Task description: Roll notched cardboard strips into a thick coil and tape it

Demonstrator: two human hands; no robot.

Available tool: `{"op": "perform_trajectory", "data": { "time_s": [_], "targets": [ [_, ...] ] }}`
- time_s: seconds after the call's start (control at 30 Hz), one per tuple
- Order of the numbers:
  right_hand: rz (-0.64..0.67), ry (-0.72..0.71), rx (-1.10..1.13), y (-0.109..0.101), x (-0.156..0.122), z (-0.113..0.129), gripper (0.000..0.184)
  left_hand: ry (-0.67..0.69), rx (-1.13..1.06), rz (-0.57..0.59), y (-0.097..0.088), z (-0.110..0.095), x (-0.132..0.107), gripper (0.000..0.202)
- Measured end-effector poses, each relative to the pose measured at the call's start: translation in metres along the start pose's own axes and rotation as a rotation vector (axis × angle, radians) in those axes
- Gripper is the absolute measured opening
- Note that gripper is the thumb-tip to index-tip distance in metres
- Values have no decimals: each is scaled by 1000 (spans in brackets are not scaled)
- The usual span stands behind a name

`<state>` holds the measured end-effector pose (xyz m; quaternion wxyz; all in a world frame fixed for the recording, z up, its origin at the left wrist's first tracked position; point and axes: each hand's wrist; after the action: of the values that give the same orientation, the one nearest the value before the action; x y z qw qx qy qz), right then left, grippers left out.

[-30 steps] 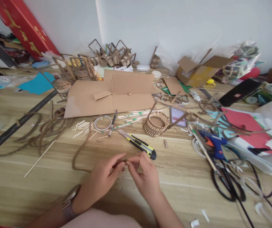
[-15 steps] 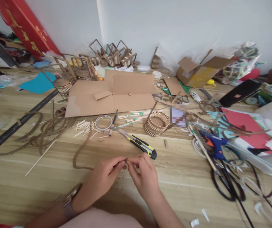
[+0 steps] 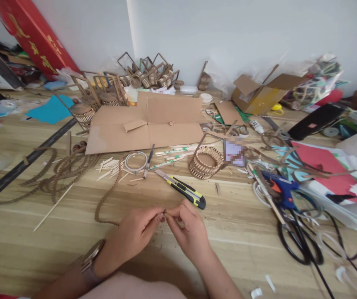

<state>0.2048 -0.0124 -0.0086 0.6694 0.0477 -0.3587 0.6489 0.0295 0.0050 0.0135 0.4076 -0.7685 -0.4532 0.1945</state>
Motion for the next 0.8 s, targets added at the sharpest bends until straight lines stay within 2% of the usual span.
{"op": "perform_trajectory", "data": {
  "time_s": [0.23, 0.5, 0.8],
  "targets": [
    [-17, 100, 68, -2, 5, 2, 18, -16, -35, 14, 0, -3, 0, 24],
    [18, 67, 53, -4, 2, -1, 16, -17, -35, 12, 3, -1, -1, 23],
    [53, 100, 86, -6, 3, -1, 20, -1, -10, 29, -2, 0, 1, 23]
  ]
}}
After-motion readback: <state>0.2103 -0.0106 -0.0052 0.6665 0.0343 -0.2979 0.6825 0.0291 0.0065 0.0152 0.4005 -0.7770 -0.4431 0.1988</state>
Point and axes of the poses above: each hand's wrist, its own x-axis towards the middle knuckle, its own y-axis out of the palm, z = x × y, and after that the axes turned 9 degrees about x, right-handed
